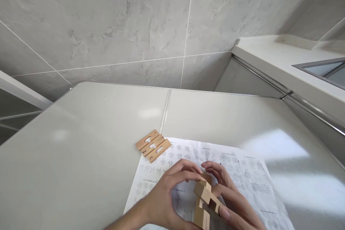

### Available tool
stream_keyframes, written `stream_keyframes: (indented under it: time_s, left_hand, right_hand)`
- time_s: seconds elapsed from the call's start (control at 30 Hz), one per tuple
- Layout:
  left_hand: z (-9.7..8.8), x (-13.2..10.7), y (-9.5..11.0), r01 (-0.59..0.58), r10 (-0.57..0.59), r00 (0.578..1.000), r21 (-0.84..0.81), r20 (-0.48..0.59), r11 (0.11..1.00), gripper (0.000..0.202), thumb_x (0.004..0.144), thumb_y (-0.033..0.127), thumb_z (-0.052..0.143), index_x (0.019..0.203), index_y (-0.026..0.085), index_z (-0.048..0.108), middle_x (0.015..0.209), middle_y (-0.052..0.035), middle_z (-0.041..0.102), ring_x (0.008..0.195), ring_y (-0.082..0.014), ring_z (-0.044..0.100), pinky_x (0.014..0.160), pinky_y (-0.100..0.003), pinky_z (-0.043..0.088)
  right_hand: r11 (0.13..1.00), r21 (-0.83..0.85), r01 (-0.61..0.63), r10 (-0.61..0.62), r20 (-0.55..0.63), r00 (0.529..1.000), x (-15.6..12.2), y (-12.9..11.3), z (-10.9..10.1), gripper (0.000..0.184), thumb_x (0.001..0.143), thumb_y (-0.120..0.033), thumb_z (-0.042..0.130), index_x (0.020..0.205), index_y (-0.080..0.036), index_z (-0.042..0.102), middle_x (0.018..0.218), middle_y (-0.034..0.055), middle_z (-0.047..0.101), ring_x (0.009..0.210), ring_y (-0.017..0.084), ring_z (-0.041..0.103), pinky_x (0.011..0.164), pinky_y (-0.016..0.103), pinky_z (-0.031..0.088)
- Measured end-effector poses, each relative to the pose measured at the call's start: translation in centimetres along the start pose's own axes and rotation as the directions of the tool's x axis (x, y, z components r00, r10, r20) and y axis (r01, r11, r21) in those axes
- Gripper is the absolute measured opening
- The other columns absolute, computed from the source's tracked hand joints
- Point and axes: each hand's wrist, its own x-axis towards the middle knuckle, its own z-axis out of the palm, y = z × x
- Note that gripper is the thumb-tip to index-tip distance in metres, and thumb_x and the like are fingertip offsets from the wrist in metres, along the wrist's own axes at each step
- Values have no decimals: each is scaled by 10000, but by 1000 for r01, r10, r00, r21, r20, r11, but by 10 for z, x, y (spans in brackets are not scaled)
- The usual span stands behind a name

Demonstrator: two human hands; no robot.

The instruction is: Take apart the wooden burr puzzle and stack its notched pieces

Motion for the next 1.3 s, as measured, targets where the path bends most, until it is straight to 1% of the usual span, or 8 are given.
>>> stream_keyframes:
  time_s: [0.1, 0.27, 0.47, 0.7, 0.9, 1.03, 1.13, 1.3]
  left_hand:
    - [1, 0, 1, 10, -10, 1000, 2, 9, 1000, 905, 509, 555, 1077, 1328, 368, 740, 1310, -109, 665, 1246, -374, 681, 1102, -533, 550]
    - [1, 1, 3, 23, -23, 1000, -3, 19, 1000, 881, 490, 568, 1068, 1284, 341, 760, 1299, -117, 668, 1235, -381, 683, 1102, -538, 552]
    - [0, -1, 3, 10, -9, 999, -11, 38, 1000, 816, 530, 527, 1050, 1277, 342, 780, 1282, -111, 656, 1199, -364, 687, 1079, -538, 558]
    - [-1, 0, 10, 19, -19, 998, 6, 52, 1000, 778, 530, 513, 1038, 1250, 341, 799, 1281, -110, 661, 1159, -359, 702, 1054, -536, 572]
    - [1, 0, 15, -4, 3, 999, 17, 40, 1000, 755, 569, 477, 1031, 1271, 347, 786, 1284, -104, 666, 1152, -350, 717, 1038, -504, 578]
    - [-4, -3, 13, -27, 29, 999, 66, -39, 997, 772, 567, 380, 1015, 1288, 332, 741, 1262, -91, 683, 1120, -338, 724, 1024, -480, 565]
    - [-12, -4, 11, 16, 11, 988, 166, -156, 986, 755, 573, 302, 992, 1270, 318, 703, 1261, -81, 678, 1141, -341, 697, 1047, -488, 527]
    - [-18, -4, 13, 120, -29, 972, 385, -234, 915, 719, 619, 295, 996, 1216, 291, 595, 1311, -100, 641, 1217, -363, 644, 1056, -511, 507]
  right_hand:
    - [997, 65, -29, 28, 14, 1000, -2, 10, 0, 487, 1058, -692, 521, 910, -276, 726, 1585, 109, 502, 1508, 417, 506, 1208, 607, 481]
    - [995, 91, -30, 19, 115, 993, -2, 25, -9, 511, 1044, -705, 533, 892, -276, 766, 1600, 103, 512, 1486, 419, 545, 1157, 592, 542]
    - [992, 128, -16, -3, 143, 990, 2, 23, -8, 547, 1021, -749, 541, 842, -277, 752, 1555, 92, 550, 1435, 396, 593, 1161, 585, 531]
    - [993, 117, 11, -13, 11, 1000, 5, 15, 0, 649, 966, -825, 529, 694, -259, 689, 1413, 105, 643, 1346, 383, 657, 1150, 603, 520]
    - [987, 158, -22, -2, 152, 988, 5, 21, -7, 592, 983, -806, 543, 770, -280, 712, 1582, 40, 571, 1506, 384, 548, 1204, 621, 478]
    - [988, 148, 44, -62, 121, 991, 5, 19, -14, 568, 992, -792, 553, 805, -288, 738, 1626, 35, 555, 1610, 401, 411, 1248, 637, 437]
    - [993, 120, -2, -7, 73, 997, 5, 15, -23, 547, 1004, -774, 554, 858, -294, 774, 1653, 52, 535, 1632, 419, 364, 1257, 637, 434]
    - [998, -5, -69, 69, -47, 996, 5, 18, -28, 395, 1118, -567, 497, 1068, -297, 782, 1542, 115, 598, 1464, 376, 578, 1076, 477, 613]
